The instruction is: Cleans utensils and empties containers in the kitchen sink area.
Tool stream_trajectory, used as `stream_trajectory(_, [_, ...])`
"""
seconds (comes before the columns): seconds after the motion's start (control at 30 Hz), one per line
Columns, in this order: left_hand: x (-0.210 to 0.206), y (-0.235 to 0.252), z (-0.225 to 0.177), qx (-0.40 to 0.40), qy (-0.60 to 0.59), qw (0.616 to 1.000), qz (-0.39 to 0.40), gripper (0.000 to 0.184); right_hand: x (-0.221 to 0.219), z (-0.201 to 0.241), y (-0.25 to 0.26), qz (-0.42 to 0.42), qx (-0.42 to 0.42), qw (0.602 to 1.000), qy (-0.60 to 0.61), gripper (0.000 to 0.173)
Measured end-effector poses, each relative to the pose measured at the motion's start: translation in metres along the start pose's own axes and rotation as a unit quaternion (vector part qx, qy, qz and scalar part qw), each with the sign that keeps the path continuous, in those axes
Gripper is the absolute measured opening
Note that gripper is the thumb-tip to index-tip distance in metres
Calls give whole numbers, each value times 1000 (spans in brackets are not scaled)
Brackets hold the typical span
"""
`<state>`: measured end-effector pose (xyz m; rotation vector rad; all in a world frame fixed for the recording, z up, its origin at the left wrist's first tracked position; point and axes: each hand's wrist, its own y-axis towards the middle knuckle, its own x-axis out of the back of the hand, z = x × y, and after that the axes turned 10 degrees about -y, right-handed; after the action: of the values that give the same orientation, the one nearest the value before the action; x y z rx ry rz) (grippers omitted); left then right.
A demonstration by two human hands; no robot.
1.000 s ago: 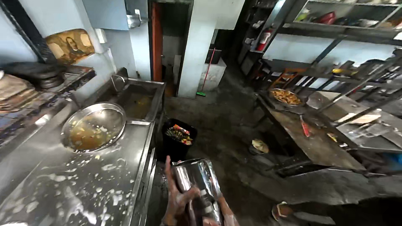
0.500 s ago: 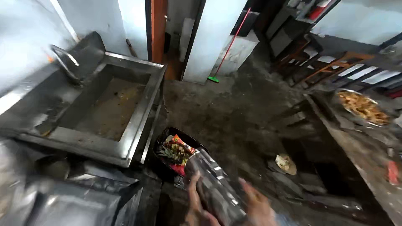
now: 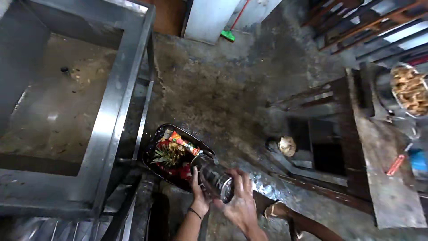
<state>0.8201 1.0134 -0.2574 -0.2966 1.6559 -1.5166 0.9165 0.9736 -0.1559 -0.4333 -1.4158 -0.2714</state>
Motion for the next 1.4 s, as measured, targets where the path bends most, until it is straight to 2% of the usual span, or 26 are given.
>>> stream_trajectory(0.07, [10,-13,-8,10,61,995,-75,74,28,3,4,-36,1,999,14,109])
stream_trajectory(0.17, [57,-13,-27,-22,64,991,-115,88,38,11,26,-61,-6,998,-7,106])
stream_trajectory(0.23, [89,-12,-41,-55,32,986,-156,86,3,11,52,-25,-31,999,-29,106])
stream_trajectory(0.3, [116,-20,-49,-76,10,980,-182,83,-49,3,77,98,-88,990,-45,102])
stream_trajectory(0.33, [129,-27,-51,-84,11,979,-188,82,-68,0,81,139,-102,984,-51,102])
stream_trajectory(0.37, [137,-33,-56,-94,14,978,-184,82,-77,1,82,147,-99,983,-54,102])
stream_trajectory(0.5, [165,-56,-64,-111,42,979,-166,80,-41,18,60,37,-34,998,-47,95])
stream_trajectory(0.6, [177,-63,-60,-107,63,981,-149,79,-35,21,68,-20,-40,998,-45,99])
stream_trajectory(0.73, [184,-68,-46,-94,59,980,-164,79,-69,13,93,144,-107,980,-87,104])
stream_trajectory(0.83, [182,-71,-43,-96,57,979,-172,78,-31,22,92,99,-99,989,-50,97])
stream_trajectory(0.93, [189,-72,-41,-97,62,978,-176,76,-8,30,85,32,-90,994,-61,103])
stream_trajectory(0.97, [191,-73,-41,-96,61,977,-180,76,-14,31,88,49,-108,991,-60,104])
stream_trajectory(1.07, [195,-79,-41,-95,60,978,-177,77,-52,25,102,169,-180,969,-17,100])
stream_trajectory(1.13, [194,-82,-46,-104,75,980,-154,77,-42,31,107,191,-192,963,-17,96])
stream_trajectory(1.27, [195,-86,-54,-109,111,975,-157,74,-3,49,91,85,-183,979,-5,96])
stream_trajectory(1.33, [199,-84,-56,-101,92,975,-175,71,-17,51,95,83,-199,977,5,97])
stream_trajectory(1.4, [202,-87,-54,-100,80,975,-179,71,-47,47,106,157,-218,963,8,97])
